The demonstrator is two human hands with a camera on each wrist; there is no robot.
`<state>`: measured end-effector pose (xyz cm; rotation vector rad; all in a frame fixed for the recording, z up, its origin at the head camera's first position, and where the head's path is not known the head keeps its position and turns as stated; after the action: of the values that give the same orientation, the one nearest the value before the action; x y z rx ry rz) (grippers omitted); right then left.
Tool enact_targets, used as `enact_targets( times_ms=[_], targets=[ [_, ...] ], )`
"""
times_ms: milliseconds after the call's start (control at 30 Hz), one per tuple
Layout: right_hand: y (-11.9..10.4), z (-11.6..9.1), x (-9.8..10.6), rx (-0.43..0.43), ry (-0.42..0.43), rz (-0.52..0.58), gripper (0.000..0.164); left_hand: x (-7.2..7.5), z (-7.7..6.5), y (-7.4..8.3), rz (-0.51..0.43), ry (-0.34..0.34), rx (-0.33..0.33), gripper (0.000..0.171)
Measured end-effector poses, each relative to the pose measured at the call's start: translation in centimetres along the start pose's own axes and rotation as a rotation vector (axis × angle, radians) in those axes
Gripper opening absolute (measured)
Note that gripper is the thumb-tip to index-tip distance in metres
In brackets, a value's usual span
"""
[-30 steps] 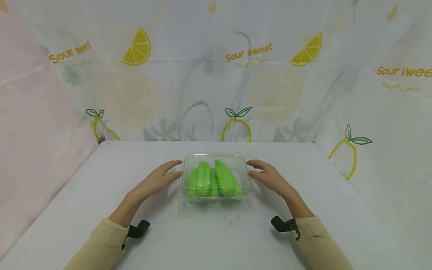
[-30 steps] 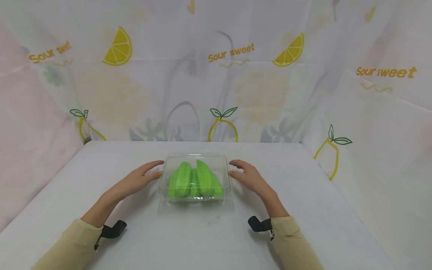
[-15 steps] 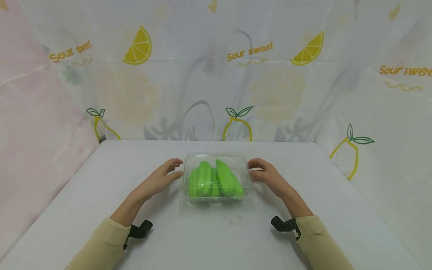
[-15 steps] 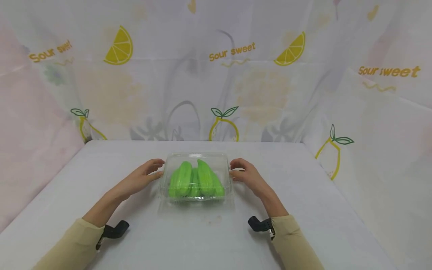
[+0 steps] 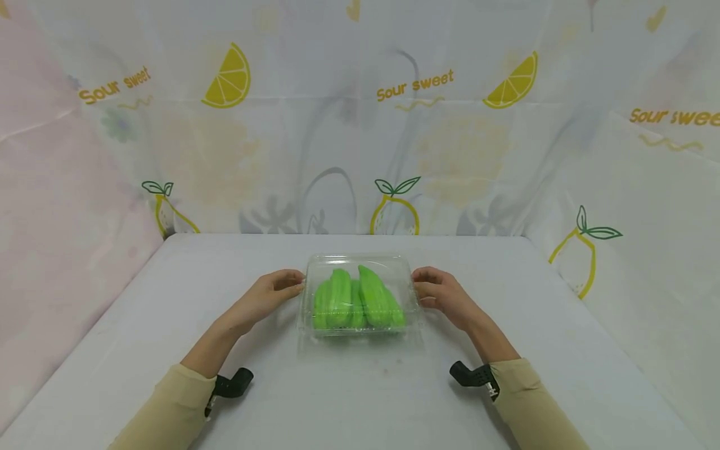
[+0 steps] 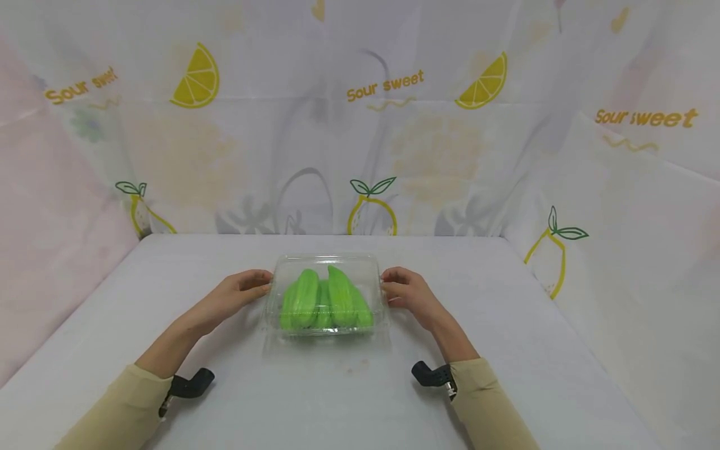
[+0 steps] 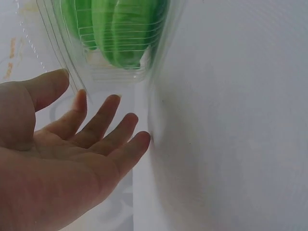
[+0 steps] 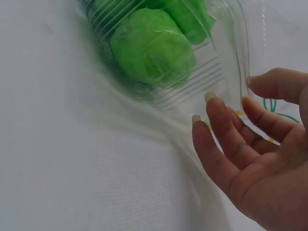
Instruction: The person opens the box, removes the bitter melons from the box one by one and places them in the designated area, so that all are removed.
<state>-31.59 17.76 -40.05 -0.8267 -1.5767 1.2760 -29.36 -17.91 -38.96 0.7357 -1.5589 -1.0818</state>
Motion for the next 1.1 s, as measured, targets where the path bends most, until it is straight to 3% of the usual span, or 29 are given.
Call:
enact_targets(
  times_ms=[200,367,667,1100],
  targets=[
    [0.0,-0.1,-0.1,-0.052,-0.035,0.049,0.023,-0.1,-0.2,0.2,-0.068,-0.048,-0.002,0.048],
    [0.3,-0.2,-0.1,-0.106,-0.061,0.096,0.023,-0.1,-0.2,0.1,-0.077,-0.045,0.016,0.049],
    [0.2,-0.5,-0.3,-0.116,-0.207,0.144,0.044,0.1,-0.1,-0.1,-0.129,-0.062,0.117,0.059],
    [0.2,-1.4,-0.5,-0.168,-0.414,0.122,0.086,0.3,-0.9,-0.5,-0.194,-0.310,0.177,0.082]
  ],
)
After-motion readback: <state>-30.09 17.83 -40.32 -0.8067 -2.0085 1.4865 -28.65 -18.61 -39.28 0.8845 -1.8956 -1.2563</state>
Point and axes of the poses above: each hand's wrist, its own z-axis towards the middle knuckle, its own x-axis out of the back of the hand, y = z × x, the point moved 5 cm from there along z, towards the middle knuckle, and after that the axes turned 6 degrees about -z, right-handed, at the moved point
